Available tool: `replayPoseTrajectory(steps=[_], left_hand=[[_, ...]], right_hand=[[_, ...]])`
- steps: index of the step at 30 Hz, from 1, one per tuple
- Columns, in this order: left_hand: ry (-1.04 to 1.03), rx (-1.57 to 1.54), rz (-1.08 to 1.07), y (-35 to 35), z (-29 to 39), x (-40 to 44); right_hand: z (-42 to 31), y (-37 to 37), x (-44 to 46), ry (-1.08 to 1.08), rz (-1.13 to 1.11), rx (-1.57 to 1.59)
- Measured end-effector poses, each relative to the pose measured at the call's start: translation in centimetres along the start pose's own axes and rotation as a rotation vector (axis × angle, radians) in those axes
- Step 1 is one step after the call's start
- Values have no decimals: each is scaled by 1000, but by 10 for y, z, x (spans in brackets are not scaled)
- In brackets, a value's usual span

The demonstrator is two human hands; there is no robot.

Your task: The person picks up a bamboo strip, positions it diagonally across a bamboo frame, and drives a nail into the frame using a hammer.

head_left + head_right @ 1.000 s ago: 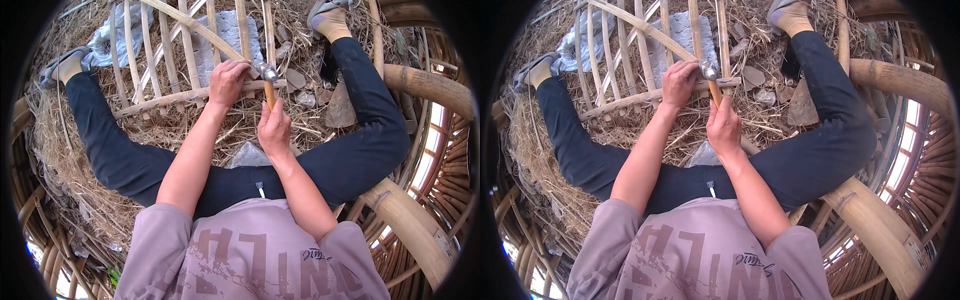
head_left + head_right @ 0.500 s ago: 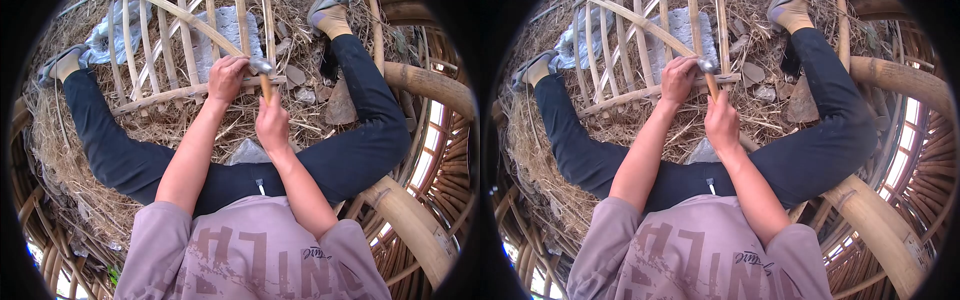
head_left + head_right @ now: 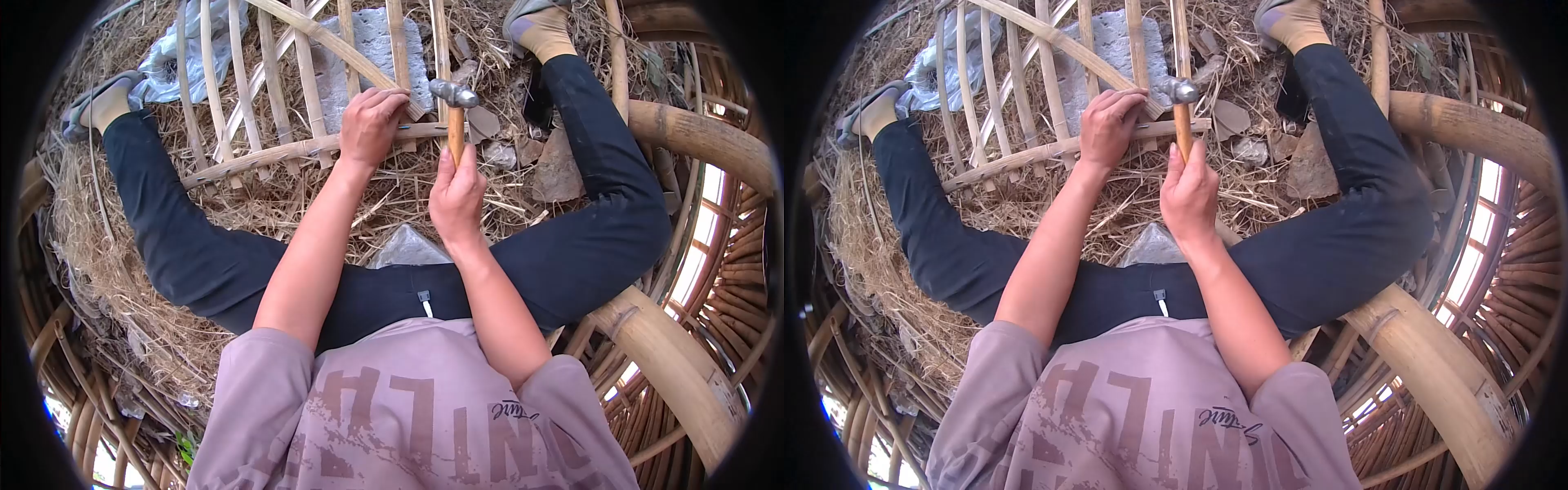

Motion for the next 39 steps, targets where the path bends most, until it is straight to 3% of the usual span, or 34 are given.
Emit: replayPoseTrajectory(steps=[23, 29, 32, 35, 39], left_hand=[[80, -33, 14, 3, 1, 5], [85, -42, 0, 3, 1, 5], [79, -53, -2, 1, -2, 3], [103, -28, -11, 2, 0, 4], [89, -33, 13, 0, -3, 1]], right_hand=[[2, -7, -5, 12, -102, 20], [7, -15, -11, 32, -146, -153], [5, -14, -18, 202, 58, -133], [7, -21, -10, 0, -179, -170], [6, -17, -20, 249, 139, -153]])
Point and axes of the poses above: each hand's wrist, its own x-axis towards the middle knuckle, its own y-axis out of the back of the hand, z = x × y, the point moved 4 cm from there along x, towards the middle knuckle, and after that the axes turned 5 degrees about -x, right-handed, at the moved point
